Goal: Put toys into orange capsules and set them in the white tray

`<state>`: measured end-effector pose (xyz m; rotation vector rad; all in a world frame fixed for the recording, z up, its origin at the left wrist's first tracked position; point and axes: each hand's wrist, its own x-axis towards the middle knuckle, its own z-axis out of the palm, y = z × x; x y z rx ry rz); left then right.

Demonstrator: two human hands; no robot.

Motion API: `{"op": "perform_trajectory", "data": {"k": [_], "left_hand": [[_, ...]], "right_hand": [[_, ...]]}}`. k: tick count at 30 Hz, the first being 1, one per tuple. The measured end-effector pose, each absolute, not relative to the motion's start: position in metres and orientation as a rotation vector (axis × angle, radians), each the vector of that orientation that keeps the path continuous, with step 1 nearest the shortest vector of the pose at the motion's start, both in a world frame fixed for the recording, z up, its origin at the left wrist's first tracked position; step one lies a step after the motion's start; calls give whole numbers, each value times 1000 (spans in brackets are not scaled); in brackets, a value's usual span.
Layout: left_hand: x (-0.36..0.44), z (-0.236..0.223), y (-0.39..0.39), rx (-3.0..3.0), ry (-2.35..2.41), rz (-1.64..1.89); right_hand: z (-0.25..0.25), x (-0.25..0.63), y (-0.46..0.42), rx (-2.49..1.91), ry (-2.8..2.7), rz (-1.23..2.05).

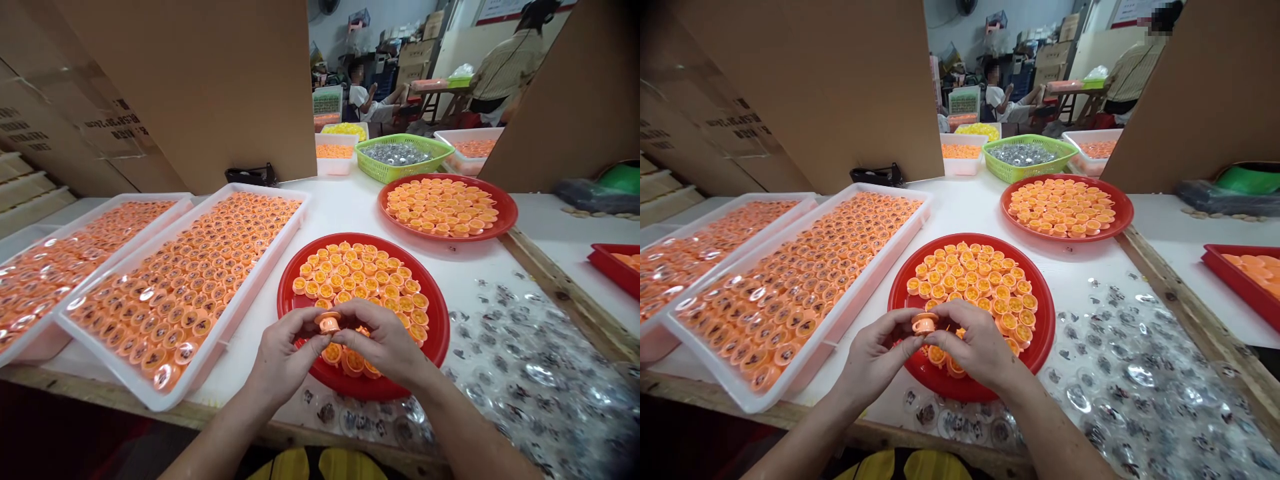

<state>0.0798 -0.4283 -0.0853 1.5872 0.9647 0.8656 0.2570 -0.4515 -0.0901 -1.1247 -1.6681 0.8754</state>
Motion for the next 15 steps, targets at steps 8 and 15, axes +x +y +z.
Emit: {"op": "perform_trajectory", "data": {"k": [8, 15], "left_hand": [[78, -87, -426, 1659, 975, 831], [73, -75, -424, 1473, 912, 795]], "right_hand": [[-90, 251, -452, -1155, -1660, 866], [-97, 255, -452, -1177, -1557, 1129]]}}
